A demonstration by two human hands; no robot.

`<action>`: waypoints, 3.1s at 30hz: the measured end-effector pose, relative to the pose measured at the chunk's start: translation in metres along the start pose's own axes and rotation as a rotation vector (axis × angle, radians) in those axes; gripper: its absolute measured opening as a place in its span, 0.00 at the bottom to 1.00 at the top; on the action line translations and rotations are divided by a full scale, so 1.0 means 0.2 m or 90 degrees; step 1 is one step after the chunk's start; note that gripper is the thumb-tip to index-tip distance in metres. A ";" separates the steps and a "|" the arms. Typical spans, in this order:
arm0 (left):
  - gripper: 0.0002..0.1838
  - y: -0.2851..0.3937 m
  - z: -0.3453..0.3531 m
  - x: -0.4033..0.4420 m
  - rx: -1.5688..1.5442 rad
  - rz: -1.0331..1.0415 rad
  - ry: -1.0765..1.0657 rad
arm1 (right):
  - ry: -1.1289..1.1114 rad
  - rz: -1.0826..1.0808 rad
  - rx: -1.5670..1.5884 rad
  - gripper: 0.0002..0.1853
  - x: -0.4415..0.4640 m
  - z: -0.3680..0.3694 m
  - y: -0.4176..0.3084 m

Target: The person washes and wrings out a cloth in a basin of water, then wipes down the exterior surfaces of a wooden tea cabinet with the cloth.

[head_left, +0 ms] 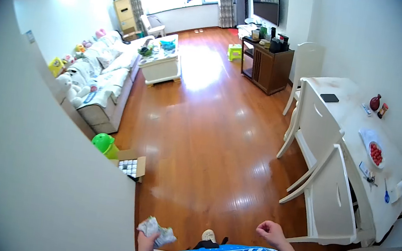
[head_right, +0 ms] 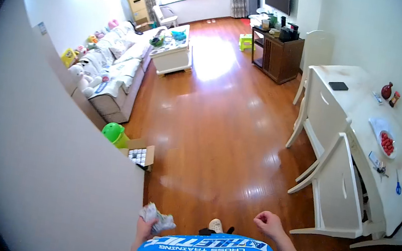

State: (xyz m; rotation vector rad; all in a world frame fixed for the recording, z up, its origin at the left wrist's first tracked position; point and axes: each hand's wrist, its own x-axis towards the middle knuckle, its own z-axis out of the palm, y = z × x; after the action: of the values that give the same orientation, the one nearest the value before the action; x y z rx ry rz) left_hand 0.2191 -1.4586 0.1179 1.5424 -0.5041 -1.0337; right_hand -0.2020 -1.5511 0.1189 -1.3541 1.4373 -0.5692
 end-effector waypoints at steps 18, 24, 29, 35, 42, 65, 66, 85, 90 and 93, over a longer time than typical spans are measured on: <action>0.31 0.53 1.50 1.53 0.425 0.133 -0.365 | -0.136 0.017 -0.317 0.14 1.63 -0.62 -0.53; 0.34 0.29 1.34 1.97 0.755 -0.104 -0.271 | -0.051 -0.055 -0.267 0.11 2.25 -1.01 -0.69; 0.36 0.10 1.28 2.31 0.771 -0.253 -0.178 | -0.032 -0.052 -0.225 0.11 2.65 -1.19 -0.73; 0.39 0.03 1.49 2.93 0.776 -0.312 -0.181 | -0.036 0.013 -0.248 0.11 3.08 -1.25 -0.78; 0.40 0.43 2.10 4.04 0.768 0.015 -0.298 | -0.049 0.101 -0.152 0.12 3.50 -1.40 -1.05; 0.35 1.15 4.65 4.82 0.593 0.014 -0.375 | 0.087 0.099 -0.127 0.09 5.29 -2.75 -1.05; 0.34 1.17 4.72 4.87 0.549 0.003 -0.356 | 0.127 0.103 -0.108 0.08 5.32 -2.79 -1.05; 0.29 1.42 6.94 5.85 0.988 0.521 -0.671 | 0.319 0.357 0.072 0.07 5.89 -3.00 -1.12; 0.23 1.13 7.02 5.63 1.005 0.588 -0.735 | 0.331 0.421 0.125 0.08 6.01 -2.97 -1.31; 0.18 1.20 7.07 5.55 0.955 0.593 -0.998 | 0.308 0.445 0.206 0.09 6.04 -2.95 -1.22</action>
State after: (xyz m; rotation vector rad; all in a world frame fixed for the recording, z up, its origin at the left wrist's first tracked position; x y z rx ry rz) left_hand -0.3183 -3.1882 0.0325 0.8201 -3.2208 -0.8185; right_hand -0.4139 -2.9013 0.1139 -0.4086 1.9699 -0.6403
